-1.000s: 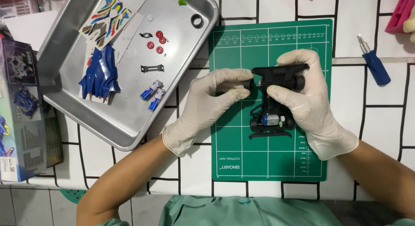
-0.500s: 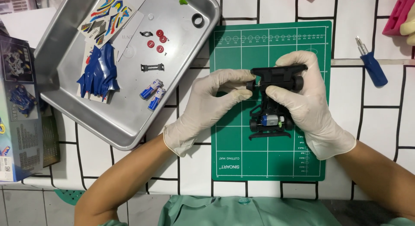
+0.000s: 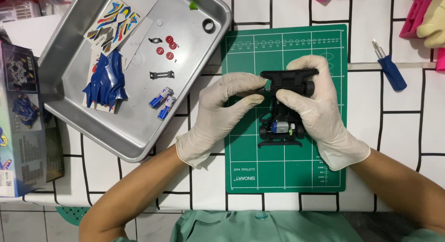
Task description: Assembling a toy car chassis by installing the gear shaft, motor, and batteries.
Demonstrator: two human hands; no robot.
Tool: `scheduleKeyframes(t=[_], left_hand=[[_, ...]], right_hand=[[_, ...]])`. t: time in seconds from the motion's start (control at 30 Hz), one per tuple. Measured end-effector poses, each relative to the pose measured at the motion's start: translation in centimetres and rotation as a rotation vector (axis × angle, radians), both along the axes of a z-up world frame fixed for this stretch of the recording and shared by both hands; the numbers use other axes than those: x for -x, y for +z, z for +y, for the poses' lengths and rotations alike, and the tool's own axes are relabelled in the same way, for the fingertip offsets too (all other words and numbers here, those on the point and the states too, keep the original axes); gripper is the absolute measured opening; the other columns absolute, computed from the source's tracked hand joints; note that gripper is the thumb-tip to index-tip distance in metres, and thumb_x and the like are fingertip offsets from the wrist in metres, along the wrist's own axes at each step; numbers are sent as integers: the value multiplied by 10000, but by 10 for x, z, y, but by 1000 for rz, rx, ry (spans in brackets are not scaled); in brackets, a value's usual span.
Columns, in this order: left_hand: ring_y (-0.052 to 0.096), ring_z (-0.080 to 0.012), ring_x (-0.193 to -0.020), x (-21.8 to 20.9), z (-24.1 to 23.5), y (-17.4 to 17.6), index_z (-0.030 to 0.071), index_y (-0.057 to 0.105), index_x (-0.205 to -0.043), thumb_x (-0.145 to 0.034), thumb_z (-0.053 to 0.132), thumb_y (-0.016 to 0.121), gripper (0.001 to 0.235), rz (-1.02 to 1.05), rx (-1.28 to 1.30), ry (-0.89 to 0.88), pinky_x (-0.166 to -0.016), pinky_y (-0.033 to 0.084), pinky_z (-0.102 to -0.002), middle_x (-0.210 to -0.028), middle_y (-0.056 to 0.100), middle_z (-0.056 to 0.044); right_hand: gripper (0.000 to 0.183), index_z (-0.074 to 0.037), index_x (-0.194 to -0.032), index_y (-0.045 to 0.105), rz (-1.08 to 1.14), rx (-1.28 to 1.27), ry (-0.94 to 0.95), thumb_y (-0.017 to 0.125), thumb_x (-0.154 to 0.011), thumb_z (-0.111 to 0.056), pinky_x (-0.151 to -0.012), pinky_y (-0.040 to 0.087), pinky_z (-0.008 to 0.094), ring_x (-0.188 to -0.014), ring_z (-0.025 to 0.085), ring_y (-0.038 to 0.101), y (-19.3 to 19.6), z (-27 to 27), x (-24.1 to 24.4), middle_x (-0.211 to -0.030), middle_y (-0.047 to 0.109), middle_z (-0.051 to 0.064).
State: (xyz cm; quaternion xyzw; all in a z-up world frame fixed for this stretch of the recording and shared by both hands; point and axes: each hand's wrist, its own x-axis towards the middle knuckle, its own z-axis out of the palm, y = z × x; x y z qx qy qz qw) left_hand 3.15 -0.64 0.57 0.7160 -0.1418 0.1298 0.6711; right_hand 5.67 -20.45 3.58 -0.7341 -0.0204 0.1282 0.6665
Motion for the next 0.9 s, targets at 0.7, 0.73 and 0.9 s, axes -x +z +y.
scheduleKeyframes(t=[0.7,0.73,0.9], left_hand=[[764,-215,-1094,4,-1,-3,87,741,-1130,-889,117,832,259,73,3,26,-1042,637,-305,-1161,762,-111],[761,-211,-1098,4,-1,-3,91,738,-1141,-895,123,830,265,71,-3,22,-1045,634,-302,-1168,761,-109],[763,-235,-1077,2,-1,-2,70,736,-1120,-899,107,828,242,-5,-5,17,-1040,631,-322,-1148,758,-130]], right_hand=[[453,-110,-1216,452,-102,36,61,702,-849,-199,-792,509,269,-937,147,535,-7,-6,-1,-1121,515,49],[448,-107,-1214,453,-111,43,64,701,-852,-198,-792,506,269,-935,146,533,-7,-6,-1,-1120,514,48],[437,-101,-1210,453,-143,52,72,694,-859,-198,-810,499,275,-947,149,531,-9,-6,-2,-1121,515,51]])
